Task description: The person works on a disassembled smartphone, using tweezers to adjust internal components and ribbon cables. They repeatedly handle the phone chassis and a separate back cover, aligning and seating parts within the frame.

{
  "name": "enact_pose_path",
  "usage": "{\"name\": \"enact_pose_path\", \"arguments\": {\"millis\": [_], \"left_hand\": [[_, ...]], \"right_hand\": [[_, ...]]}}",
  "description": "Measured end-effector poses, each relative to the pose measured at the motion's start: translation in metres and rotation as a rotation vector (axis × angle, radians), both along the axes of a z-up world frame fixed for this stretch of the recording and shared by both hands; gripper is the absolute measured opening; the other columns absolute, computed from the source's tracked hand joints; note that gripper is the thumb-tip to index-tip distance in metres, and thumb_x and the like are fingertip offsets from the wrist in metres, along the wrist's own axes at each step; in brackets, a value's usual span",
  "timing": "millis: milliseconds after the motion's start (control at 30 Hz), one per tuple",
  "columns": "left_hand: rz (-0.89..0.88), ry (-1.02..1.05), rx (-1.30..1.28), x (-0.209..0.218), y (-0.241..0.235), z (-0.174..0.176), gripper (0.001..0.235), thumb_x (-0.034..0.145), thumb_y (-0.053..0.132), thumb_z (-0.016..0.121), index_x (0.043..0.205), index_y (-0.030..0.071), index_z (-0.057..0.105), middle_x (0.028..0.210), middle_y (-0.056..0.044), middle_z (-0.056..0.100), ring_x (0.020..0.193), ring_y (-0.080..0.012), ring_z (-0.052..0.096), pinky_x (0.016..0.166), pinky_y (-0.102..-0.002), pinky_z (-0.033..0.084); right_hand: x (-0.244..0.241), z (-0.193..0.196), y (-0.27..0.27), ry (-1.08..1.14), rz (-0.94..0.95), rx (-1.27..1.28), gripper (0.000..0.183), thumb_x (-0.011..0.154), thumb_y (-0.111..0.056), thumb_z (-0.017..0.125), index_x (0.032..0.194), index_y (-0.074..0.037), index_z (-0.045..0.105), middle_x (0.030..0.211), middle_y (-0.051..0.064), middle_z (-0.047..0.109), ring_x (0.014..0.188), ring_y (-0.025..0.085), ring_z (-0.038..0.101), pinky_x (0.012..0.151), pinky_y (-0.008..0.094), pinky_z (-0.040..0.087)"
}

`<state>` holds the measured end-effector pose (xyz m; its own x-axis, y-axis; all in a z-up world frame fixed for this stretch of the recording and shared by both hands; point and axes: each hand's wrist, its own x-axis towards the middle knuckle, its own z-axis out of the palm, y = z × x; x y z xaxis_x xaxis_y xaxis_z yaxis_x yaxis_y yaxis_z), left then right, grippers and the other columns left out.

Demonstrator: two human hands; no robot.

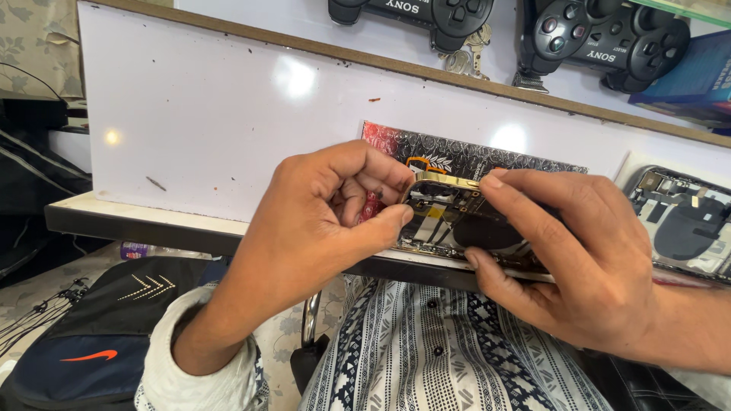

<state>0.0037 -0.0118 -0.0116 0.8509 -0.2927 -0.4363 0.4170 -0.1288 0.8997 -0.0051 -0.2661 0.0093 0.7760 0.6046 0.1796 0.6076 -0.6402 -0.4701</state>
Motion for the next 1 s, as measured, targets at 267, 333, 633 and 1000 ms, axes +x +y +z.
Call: {"name": "enact_pose_path", "arguments": {"millis": [267,333,633,1000], "left_hand": [[0.011,-0.104,0.064,-0.003,-0.004,0.001,0.027,0.086,0.008,0.078,0.112,0.001,0.076,0.078,0.004,0.068,0.062,0.001,0.051,0.055,-0.014,0.045],[0.034,-0.089,0.071,-0.004,-0.008,0.003,0.026,0.086,0.008,0.076,0.111,0.001,0.075,0.08,0.004,0.071,0.062,0.0011,0.052,0.054,-0.014,0.044],[0.047,-0.027,0.128,-0.005,-0.015,0.007,0.02,0.088,0.008,0.073,0.106,0.0,0.071,0.08,0.003,0.068,0.062,0.0007,0.049,0.052,-0.016,0.042],[0.009,0.03,-0.02,-0.007,-0.009,0.006,0.023,0.088,0.005,0.072,0.109,-0.001,0.065,0.085,0.003,0.062,0.068,0.0001,0.05,0.059,-0.015,0.045]], "right_hand": [[0.002,-0.005,-0.005,0.027,0.021,-0.02,0.064,0.073,-0.019,0.086,0.127,0.006,0.064,0.115,0.019,0.065,0.094,0.029,0.065,0.074,0.04,0.055],[0.001,-0.005,-0.004,0.019,0.018,-0.016,0.064,0.073,-0.019,0.086,0.127,0.006,0.064,0.115,0.019,0.065,0.095,0.03,0.065,0.075,0.041,0.055],[0.001,-0.002,-0.003,0.011,0.002,-0.006,0.063,0.071,-0.018,0.087,0.126,0.005,0.065,0.115,0.018,0.066,0.096,0.031,0.066,0.076,0.042,0.055],[-0.004,-0.001,-0.003,-0.026,0.01,-0.007,0.063,0.071,-0.017,0.088,0.125,0.005,0.066,0.115,0.017,0.067,0.092,0.03,0.065,0.073,0.041,0.054]]}}
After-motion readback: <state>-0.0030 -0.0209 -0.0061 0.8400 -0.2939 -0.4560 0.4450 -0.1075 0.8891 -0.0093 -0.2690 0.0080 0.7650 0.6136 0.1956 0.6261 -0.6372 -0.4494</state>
